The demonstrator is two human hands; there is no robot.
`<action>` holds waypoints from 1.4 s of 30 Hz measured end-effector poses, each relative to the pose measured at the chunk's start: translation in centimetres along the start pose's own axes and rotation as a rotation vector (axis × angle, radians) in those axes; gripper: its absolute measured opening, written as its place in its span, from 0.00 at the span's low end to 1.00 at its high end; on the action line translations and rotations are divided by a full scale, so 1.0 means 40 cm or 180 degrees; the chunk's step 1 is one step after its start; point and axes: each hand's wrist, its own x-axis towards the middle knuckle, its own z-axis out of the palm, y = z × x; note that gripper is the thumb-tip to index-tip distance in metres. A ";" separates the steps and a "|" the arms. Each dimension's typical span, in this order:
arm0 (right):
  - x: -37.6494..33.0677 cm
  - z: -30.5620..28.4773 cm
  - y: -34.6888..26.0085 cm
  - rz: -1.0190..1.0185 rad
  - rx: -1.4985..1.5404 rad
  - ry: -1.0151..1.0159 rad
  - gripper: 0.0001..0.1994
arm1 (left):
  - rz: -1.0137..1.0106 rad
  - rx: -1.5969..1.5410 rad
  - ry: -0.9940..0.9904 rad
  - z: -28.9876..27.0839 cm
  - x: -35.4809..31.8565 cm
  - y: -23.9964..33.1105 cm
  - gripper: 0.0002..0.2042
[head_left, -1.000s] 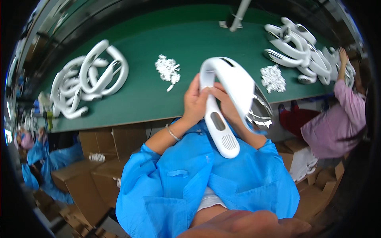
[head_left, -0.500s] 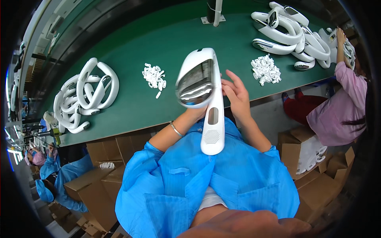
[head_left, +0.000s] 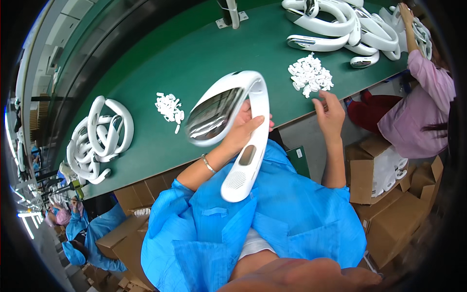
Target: The recorder is assembling white handheld massagers by inserting small rubber or plastic components into pre-molded slots.
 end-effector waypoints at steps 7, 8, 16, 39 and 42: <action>0.044 0.043 0.049 -0.1144 -0.1180 0.0021 0.10 | -0.0461 0.0087 0.0187 -0.003 0.034 0.002 0.28; 0.043 0.045 0.050 -0.1149 -0.1148 0.0012 0.10 | -0.0473 -0.0041 -0.0020 -0.013 0.038 0.001 0.29; 0.024 0.043 0.057 -0.0477 -0.0024 0.0474 0.05 | -0.0349 0.0039 -0.0021 -0.027 0.033 -0.010 0.29; -0.054 0.123 -0.219 0.0979 0.3659 -0.0963 0.06 | -0.0592 -0.0670 -0.1008 -0.061 -0.024 0.060 0.31; -0.052 0.144 -0.271 0.0731 0.3590 -0.0479 0.06 | -0.0601 -0.0574 -0.0860 -0.056 -0.031 0.069 0.30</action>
